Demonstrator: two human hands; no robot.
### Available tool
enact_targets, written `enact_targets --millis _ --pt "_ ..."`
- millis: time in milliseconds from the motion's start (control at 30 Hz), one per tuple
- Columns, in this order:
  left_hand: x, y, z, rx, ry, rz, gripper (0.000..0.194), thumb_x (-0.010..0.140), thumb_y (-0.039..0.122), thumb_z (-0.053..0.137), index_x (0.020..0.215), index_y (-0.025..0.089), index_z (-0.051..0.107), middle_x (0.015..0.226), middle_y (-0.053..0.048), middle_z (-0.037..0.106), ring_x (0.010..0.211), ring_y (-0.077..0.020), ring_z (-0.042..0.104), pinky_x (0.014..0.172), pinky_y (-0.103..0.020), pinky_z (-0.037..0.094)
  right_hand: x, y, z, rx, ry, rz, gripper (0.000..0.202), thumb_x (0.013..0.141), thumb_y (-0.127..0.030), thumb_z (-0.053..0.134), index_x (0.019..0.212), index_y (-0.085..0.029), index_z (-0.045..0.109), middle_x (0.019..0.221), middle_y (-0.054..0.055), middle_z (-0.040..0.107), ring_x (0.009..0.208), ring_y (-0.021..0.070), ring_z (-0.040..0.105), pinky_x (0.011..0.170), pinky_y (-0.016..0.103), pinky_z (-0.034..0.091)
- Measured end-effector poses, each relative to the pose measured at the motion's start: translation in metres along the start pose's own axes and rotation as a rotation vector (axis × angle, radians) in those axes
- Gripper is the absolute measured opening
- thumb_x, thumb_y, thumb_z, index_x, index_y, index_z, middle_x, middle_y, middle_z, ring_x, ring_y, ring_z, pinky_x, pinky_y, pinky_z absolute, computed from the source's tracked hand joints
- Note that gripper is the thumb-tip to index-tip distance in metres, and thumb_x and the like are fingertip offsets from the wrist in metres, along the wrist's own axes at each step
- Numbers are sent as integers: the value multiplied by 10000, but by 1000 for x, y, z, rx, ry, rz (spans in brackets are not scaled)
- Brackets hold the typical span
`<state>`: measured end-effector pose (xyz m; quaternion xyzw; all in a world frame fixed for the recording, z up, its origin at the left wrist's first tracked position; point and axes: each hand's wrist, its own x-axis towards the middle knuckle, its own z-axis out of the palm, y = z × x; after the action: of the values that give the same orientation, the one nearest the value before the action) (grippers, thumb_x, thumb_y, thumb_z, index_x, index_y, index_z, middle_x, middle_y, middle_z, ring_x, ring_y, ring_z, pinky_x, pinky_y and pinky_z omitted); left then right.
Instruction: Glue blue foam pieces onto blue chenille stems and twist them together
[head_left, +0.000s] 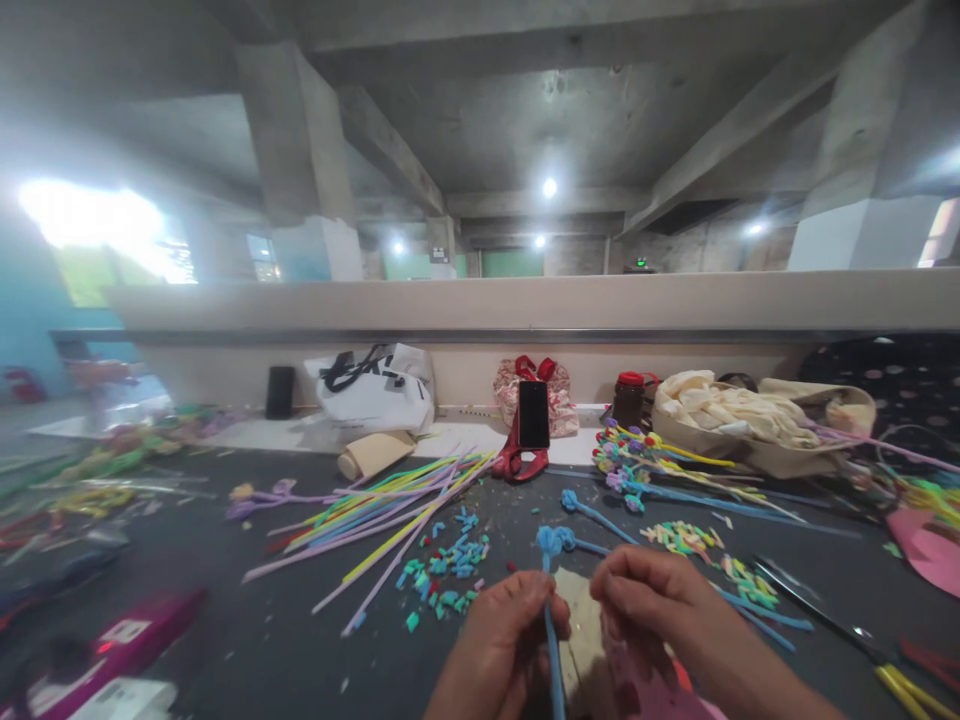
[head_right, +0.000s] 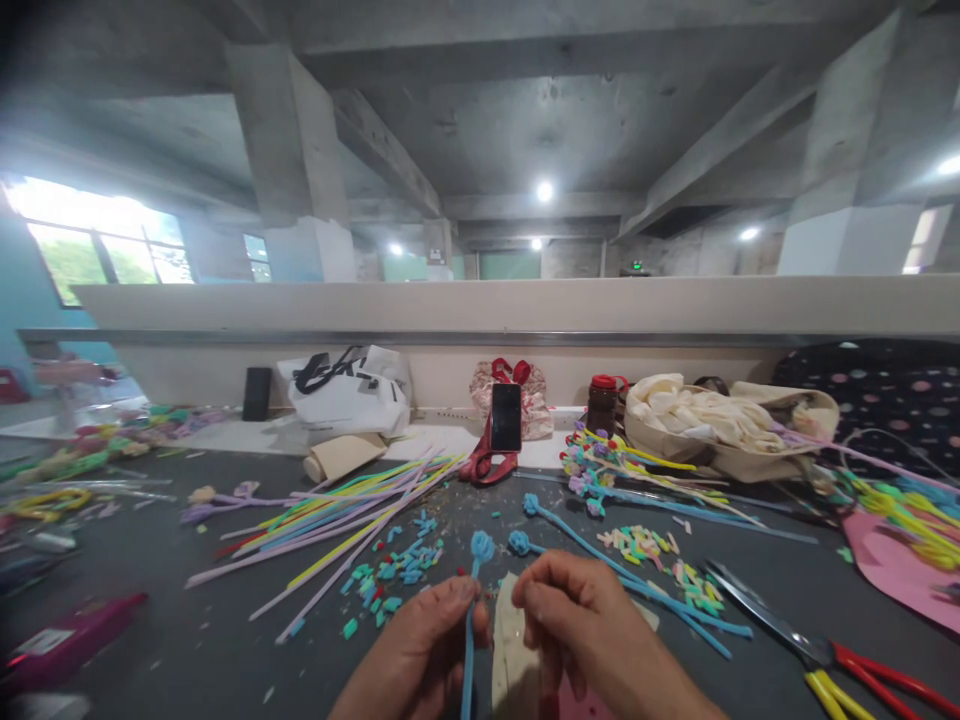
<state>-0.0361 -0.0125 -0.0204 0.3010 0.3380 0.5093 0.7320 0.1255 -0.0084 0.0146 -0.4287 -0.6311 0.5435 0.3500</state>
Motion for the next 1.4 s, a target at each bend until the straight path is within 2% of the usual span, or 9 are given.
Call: enact_targets --millis 200,333,433,567,667,833,967,1100,1400 --pt "-2 -1 1 37 -55 -13 289 630 403 595 616 123 524 536 6 526 441 -61 427 437 -182 302 -2 8 -12 -196 7 -64 265 780 -380 400 595 -208 478 435 -36 420 388 108 398 393 221 322" --pt "-3 0 4 28 -1 -20 261 619 382 593 627 137 503 535 12 544 387 -50 422 369 -167 267 -4 7 -20 -286 -15 -83 233 684 -427 526 539 -244 527 465 23 489 452 169 450 413 268 345" --pt "-6 3 8 -10 -37 -8 234 641 363 568 628 141 495 527 8 557 369 -51 436 345 -159 296 0 4 -22 -387 1 -74 197 644 -444 571 552 -270 561 463 37 510 450 190 465 396 281 345" --pt "-12 7 15 -54 -183 20 218 663 333 530 611 121 523 477 -1 556 330 -52 436 288 -141 299 17 -2 -22 -514 -24 -59 312 733 -460 484 552 -209 531 465 5 489 412 123 439 369 222 316" --pt "-13 7 18 -100 -315 10 227 638 343 553 677 120 539 478 -9 584 323 -60 461 288 -135 310 37 -8 -19 -564 -98 -107 227 733 -382 515 637 -176 539 535 -15 504 464 101 458 392 186 335" --pt "-12 6 19 -176 -370 -2 287 528 377 626 622 136 501 415 -2 559 298 -67 458 276 -124 250 84 -7 6 -697 -182 -258 114 718 -258 525 672 -161 564 600 -8 561 561 128 515 504 216 406" --pt "-14 12 17 -214 -342 21 248 583 337 589 704 142 495 454 -7 578 338 -86 494 281 -132 300 125 1 42 -1038 -216 -443 179 734 -164 453 770 -152 628 639 12 623 550 125 554 505 209 411" --pt "-16 22 14 -228 -304 47 236 608 316 564 740 138 483 468 -5 576 329 -77 473 268 -134 316 159 8 69 -1137 -242 -529 253 719 -92 448 856 -176 644 834 40 636 749 151 573 649 228 406" --pt "-8 17 14 -301 -311 80 241 528 357 582 584 133 516 444 -18 558 341 -86 480 380 -190 380 182 14 79 -1290 -377 -644 186 748 -158 469 800 -188 645 795 42 584 655 147 535 551 234 337"
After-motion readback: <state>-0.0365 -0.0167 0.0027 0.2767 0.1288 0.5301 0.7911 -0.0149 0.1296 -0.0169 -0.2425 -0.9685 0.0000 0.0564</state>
